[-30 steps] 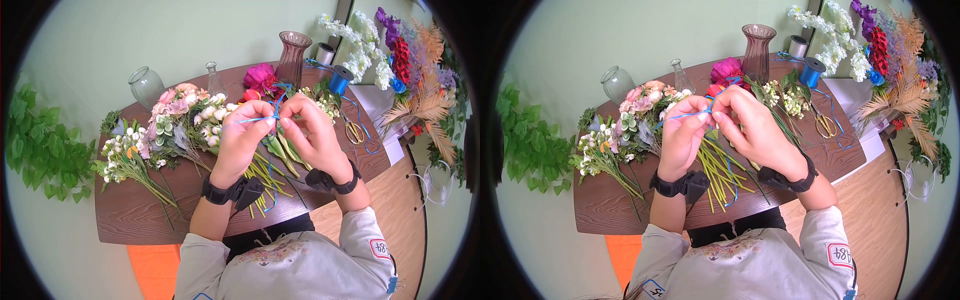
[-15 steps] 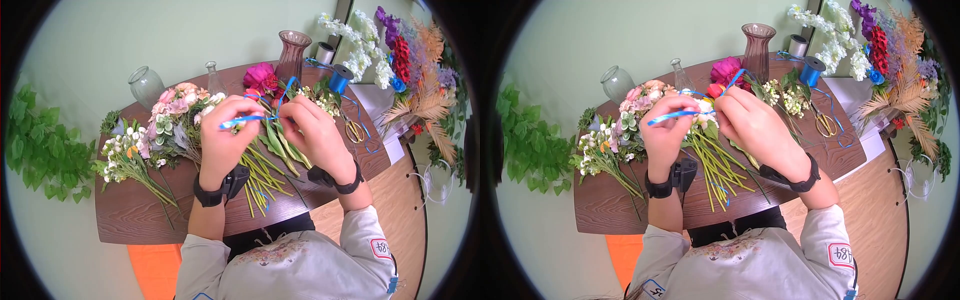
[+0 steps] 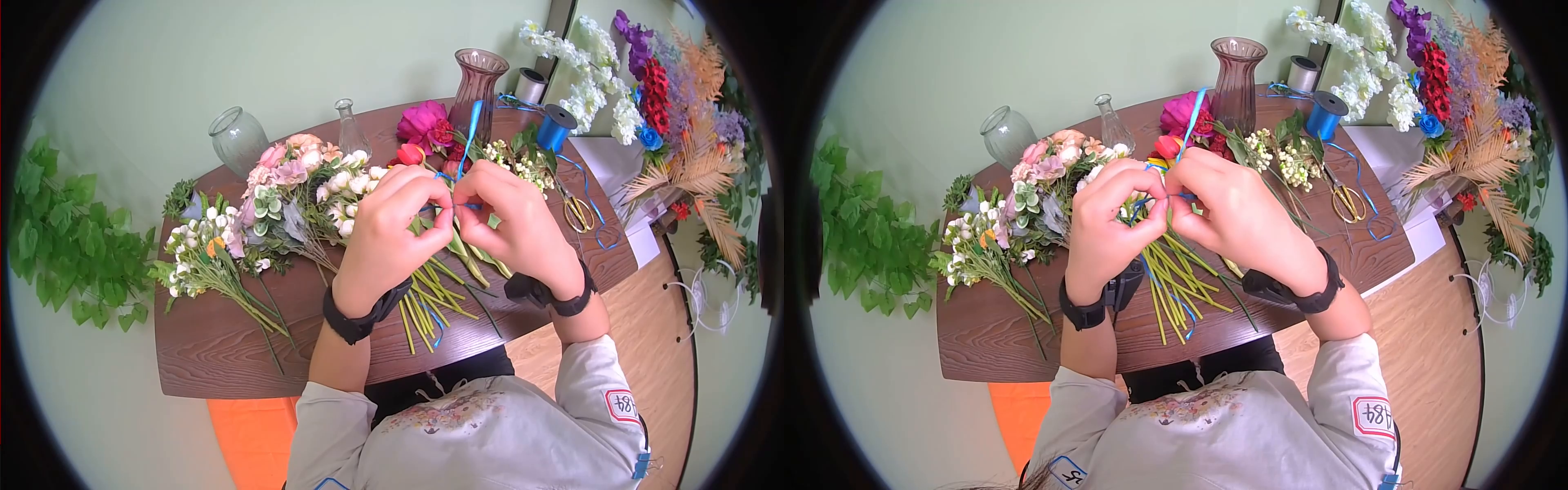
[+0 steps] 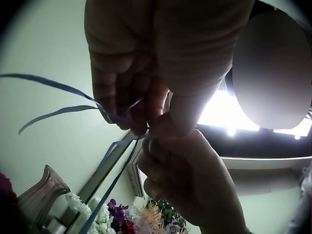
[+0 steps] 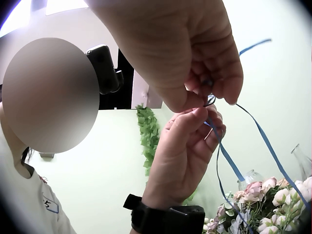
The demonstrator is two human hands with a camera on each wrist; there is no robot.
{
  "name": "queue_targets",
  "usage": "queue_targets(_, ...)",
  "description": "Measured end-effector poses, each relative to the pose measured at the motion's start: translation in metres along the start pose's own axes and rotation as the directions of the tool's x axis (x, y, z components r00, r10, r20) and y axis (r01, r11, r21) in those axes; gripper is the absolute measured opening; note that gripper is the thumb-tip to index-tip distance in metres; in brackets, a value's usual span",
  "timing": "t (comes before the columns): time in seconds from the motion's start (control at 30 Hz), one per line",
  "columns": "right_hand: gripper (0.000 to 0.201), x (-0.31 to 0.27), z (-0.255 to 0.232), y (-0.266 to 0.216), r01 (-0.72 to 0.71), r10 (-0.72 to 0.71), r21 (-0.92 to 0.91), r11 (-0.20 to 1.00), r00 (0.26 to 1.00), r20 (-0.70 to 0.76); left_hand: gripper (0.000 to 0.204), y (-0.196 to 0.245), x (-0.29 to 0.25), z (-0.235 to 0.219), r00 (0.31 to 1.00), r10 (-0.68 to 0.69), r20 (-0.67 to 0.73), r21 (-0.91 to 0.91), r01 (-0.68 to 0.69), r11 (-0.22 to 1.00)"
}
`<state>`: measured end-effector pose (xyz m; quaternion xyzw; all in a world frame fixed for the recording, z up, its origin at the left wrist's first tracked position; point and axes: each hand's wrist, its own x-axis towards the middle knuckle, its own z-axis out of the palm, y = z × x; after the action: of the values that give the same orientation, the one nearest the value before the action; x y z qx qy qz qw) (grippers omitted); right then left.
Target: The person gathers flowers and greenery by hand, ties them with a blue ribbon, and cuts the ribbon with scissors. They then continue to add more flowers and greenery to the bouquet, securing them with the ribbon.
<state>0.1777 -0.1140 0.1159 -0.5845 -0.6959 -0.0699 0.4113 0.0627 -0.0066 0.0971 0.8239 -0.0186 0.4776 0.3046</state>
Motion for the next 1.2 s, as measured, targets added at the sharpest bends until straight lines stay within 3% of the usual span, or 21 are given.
queue_targets(0.2,0.013,-0.001,0.003,0.004,-0.167,0.167,0.257,0.952,0.986,0.025,0.016,-0.003,0.001,0.003,1.000,0.007,0.009,-0.054,-0.006,0.999)
queue_targets(0.27,0.013,-0.004,0.007,0.007,-0.356,0.365,0.485,0.799,0.928,0.080,0.016,-0.004,0.000,0.004,1.000,-0.016,0.000,-0.110,0.016,0.994)
queue_targets(0.4,0.012,-0.003,0.009,0.005,-0.376,0.382,0.502,0.779,0.919,0.096,0.015,-0.006,0.000,0.004,0.999,-0.038,0.004,-0.124,0.038,0.992)
queue_targets(0.47,0.012,0.001,0.005,-0.002,-0.164,0.180,0.147,0.975,0.979,-0.097,0.016,-0.006,0.000,0.003,1.000,-0.016,0.005,-0.018,0.017,1.000)
queue_targets(0.5,0.012,0.001,0.005,-0.001,-0.165,0.180,0.147,0.975,0.979,-0.097,0.016,-0.007,0.000,0.002,1.000,-0.017,0.005,-0.018,0.017,1.000)
queue_targets(0.57,0.014,-0.001,0.005,0.005,0.020,-0.024,-0.060,0.998,0.998,-0.060,0.016,-0.009,-0.001,0.003,0.999,-0.016,0.037,0.042,0.015,0.999)
queue_targets(0.67,0.015,-0.003,0.006,0.009,0.108,-0.115,-0.182,0.977,0.993,-0.029,0.017,-0.010,0.000,0.004,0.998,0.059,0.035,0.128,-0.063,0.990)
queue_targets(0.8,0.017,-0.004,0.007,0.011,0.105,-0.109,-0.215,0.971,0.994,-0.003,0.017,-0.011,0.000,0.006,0.995,0.090,0.050,0.123,-0.096,0.988)
queue_targets(1.0,0.015,-0.005,0.009,0.012,-0.098,0.096,0.023,0.995,0.994,0.048,0.017,-0.012,-0.001,0.005,0.997,0.019,0.079,0.060,-0.024,0.998)
queue_targets(1.1,0.012,-0.004,0.008,0.013,-0.158,0.163,0.138,0.978,0.986,-0.021,0.017,-0.012,-0.001,0.004,0.999,-0.012,0.051,-0.002,0.013,1.000)
queue_targets(1.17,0.011,-0.004,0.006,0.015,-0.333,0.345,0.315,0.889,0.939,0.019,0.016,-0.011,0.000,0.002,0.999,-0.030,0.039,-0.005,0.030,1.000)
queue_targets(1.2,0.012,-0.003,0.003,0.012,-0.287,0.299,0.225,0.931,0.954,-0.021,0.016,-0.011,0.000,0.002,0.999,-0.030,0.039,-0.005,0.030,1.000)
